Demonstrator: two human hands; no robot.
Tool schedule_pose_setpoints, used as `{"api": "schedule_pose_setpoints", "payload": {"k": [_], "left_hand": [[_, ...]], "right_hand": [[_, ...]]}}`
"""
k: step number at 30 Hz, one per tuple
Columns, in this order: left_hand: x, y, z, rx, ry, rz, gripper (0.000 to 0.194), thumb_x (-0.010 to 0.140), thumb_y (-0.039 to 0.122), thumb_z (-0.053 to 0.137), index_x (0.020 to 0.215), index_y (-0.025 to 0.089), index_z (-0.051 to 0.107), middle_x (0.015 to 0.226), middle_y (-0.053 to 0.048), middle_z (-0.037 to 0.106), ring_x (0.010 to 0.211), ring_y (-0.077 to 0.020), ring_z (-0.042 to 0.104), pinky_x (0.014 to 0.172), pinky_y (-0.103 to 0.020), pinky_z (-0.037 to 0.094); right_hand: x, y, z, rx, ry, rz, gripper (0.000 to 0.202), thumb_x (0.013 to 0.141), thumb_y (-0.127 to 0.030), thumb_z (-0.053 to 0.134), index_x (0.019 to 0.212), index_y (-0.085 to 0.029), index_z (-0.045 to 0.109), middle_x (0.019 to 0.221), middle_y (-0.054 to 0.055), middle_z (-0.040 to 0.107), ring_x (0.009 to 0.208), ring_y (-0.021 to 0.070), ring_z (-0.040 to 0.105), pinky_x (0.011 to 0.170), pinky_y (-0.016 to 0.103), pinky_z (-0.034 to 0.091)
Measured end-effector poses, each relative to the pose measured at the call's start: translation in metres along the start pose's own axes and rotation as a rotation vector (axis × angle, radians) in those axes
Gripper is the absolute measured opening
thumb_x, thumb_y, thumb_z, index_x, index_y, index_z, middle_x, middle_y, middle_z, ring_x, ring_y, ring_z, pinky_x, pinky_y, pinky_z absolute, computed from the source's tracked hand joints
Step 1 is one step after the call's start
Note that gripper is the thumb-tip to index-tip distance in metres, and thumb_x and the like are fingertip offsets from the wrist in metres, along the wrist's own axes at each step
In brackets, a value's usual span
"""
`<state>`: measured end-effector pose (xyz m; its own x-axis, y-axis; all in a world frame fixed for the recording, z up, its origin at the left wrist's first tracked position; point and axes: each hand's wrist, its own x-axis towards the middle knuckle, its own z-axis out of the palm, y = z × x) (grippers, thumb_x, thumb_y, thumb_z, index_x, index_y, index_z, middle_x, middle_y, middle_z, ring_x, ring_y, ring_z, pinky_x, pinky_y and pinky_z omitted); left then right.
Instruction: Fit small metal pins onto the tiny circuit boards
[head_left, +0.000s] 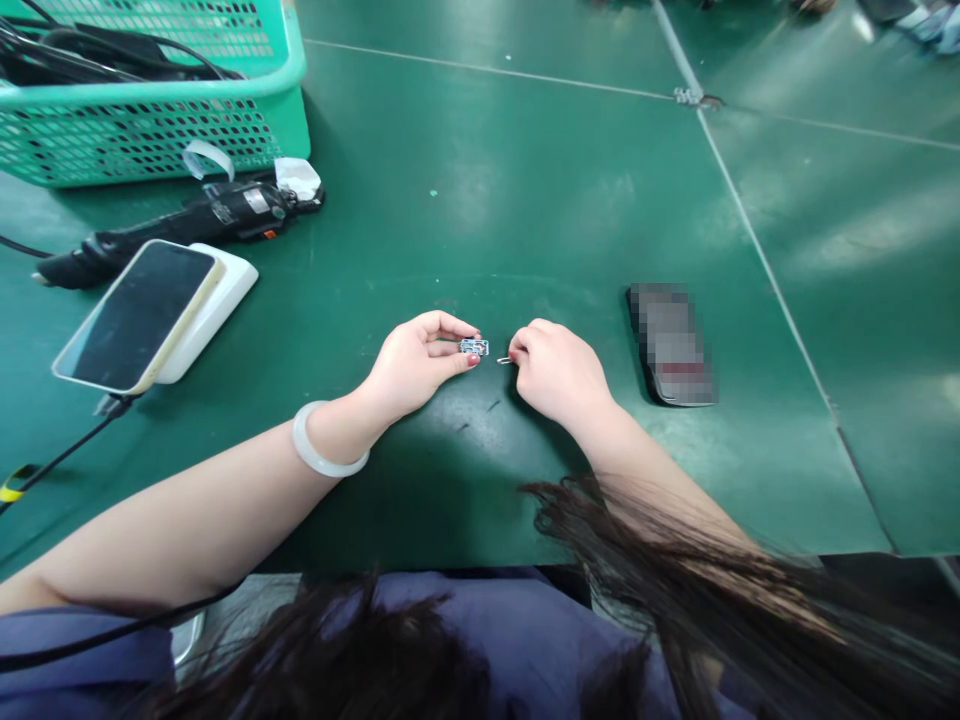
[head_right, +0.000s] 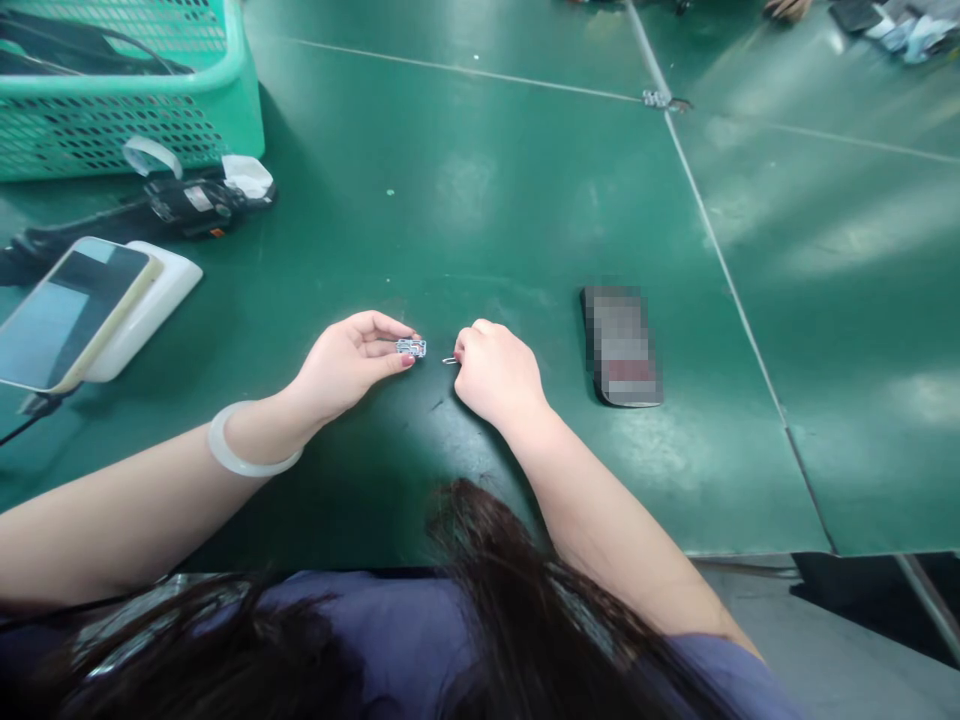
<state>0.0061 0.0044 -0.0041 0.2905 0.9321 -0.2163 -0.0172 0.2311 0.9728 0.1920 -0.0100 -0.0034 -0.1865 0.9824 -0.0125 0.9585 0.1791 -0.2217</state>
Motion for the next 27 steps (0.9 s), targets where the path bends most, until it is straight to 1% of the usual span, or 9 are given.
{"api": "schedule_pose_setpoints", "payload": {"k": [4,6,8,11,13,15,18,22,27], "left_hand": [[0.001,0.000,0.000,0.008,-0.004,-0.003,0.025,0.066,0.015,0.076,0.087,0.014,0.062,0.092,-0.006,0.073,0.086,-0.0152,0.070,0.088,-0.033,0.054],[0.001,-0.001,-0.001,0.017,-0.010,0.000,0.026,0.066,0.016,0.077,0.088,0.014,0.063,0.091,-0.006,0.073,0.086,-0.0161,0.070,0.088,-0.034,0.053],[0.001,-0.001,-0.001,0.013,-0.011,0.005,0.026,0.066,0.017,0.077,0.088,0.014,0.063,0.092,-0.007,0.073,0.086,-0.0168,0.070,0.089,-0.035,0.054],[0.001,-0.001,-0.001,-0.003,-0.009,0.009,0.027,0.065,0.017,0.078,0.088,0.014,0.063,0.093,-0.007,0.073,0.087,-0.0170,0.070,0.089,-0.036,0.054],[0.001,-0.001,0.000,-0.008,-0.007,0.010,0.027,0.065,0.016,0.077,0.088,0.014,0.063,0.094,-0.007,0.073,0.087,-0.0167,0.069,0.089,-0.035,0.053],[0.001,-0.002,0.000,-0.010,-0.001,0.009,0.027,0.066,0.016,0.077,0.088,0.014,0.063,0.095,-0.006,0.072,0.087,-0.0163,0.069,0.088,-0.034,0.054],[0.001,-0.002,-0.001,-0.014,0.003,0.008,0.027,0.066,0.017,0.077,0.088,0.014,0.063,0.094,-0.006,0.072,0.086,-0.0163,0.069,0.088,-0.034,0.054],[0.001,-0.003,-0.001,-0.006,-0.001,0.010,0.026,0.066,0.017,0.077,0.088,0.014,0.063,0.095,-0.006,0.072,0.087,-0.0159,0.069,0.087,-0.033,0.054],[0.000,-0.002,-0.001,0.002,0.001,0.007,0.026,0.066,0.017,0.077,0.088,0.014,0.063,0.095,-0.006,0.072,0.086,-0.0162,0.069,0.087,-0.034,0.054]], "right_hand": [[-0.002,-0.005,-0.004,-0.034,-0.030,0.054,0.022,0.086,-0.023,0.049,0.074,-0.019,0.066,0.085,0.008,0.064,0.077,0.0212,0.058,0.062,0.033,0.037],[0.000,-0.005,-0.005,-0.033,-0.018,0.072,0.022,0.086,-0.026,0.050,0.072,-0.019,0.066,0.084,0.009,0.064,0.075,0.0216,0.058,0.061,0.034,0.037],[0.000,-0.003,-0.005,-0.010,0.008,0.071,0.021,0.087,-0.025,0.051,0.073,-0.019,0.066,0.084,0.008,0.064,0.075,0.0208,0.058,0.061,0.033,0.038],[-0.003,-0.002,-0.007,0.070,0.037,-0.025,0.014,0.086,-0.023,0.054,0.078,-0.020,0.064,0.086,0.006,0.064,0.078,0.0189,0.058,0.065,0.032,0.040],[-0.008,-0.004,-0.008,0.121,0.040,-0.106,0.010,0.085,-0.028,0.059,0.082,-0.021,0.064,0.087,0.004,0.064,0.081,0.0184,0.059,0.067,0.031,0.041],[-0.013,-0.006,-0.008,0.130,0.030,-0.145,0.013,0.084,-0.033,0.062,0.084,-0.021,0.065,0.087,0.003,0.064,0.082,0.0184,0.059,0.068,0.031,0.042],[-0.016,-0.010,-0.006,0.092,-0.003,-0.159,0.012,0.086,-0.030,0.060,0.082,-0.021,0.066,0.086,0.003,0.065,0.082,0.0183,0.059,0.067,0.030,0.041],[-0.012,-0.012,-0.005,0.055,-0.023,-0.167,0.014,0.088,-0.025,0.056,0.082,-0.020,0.068,0.086,0.003,0.066,0.082,0.0180,0.060,0.066,0.030,0.041],[-0.010,-0.008,-0.002,-0.001,0.014,-0.180,0.018,0.090,-0.024,0.054,0.083,-0.021,0.070,0.086,0.004,0.068,0.081,0.0182,0.060,0.065,0.030,0.041]]}}
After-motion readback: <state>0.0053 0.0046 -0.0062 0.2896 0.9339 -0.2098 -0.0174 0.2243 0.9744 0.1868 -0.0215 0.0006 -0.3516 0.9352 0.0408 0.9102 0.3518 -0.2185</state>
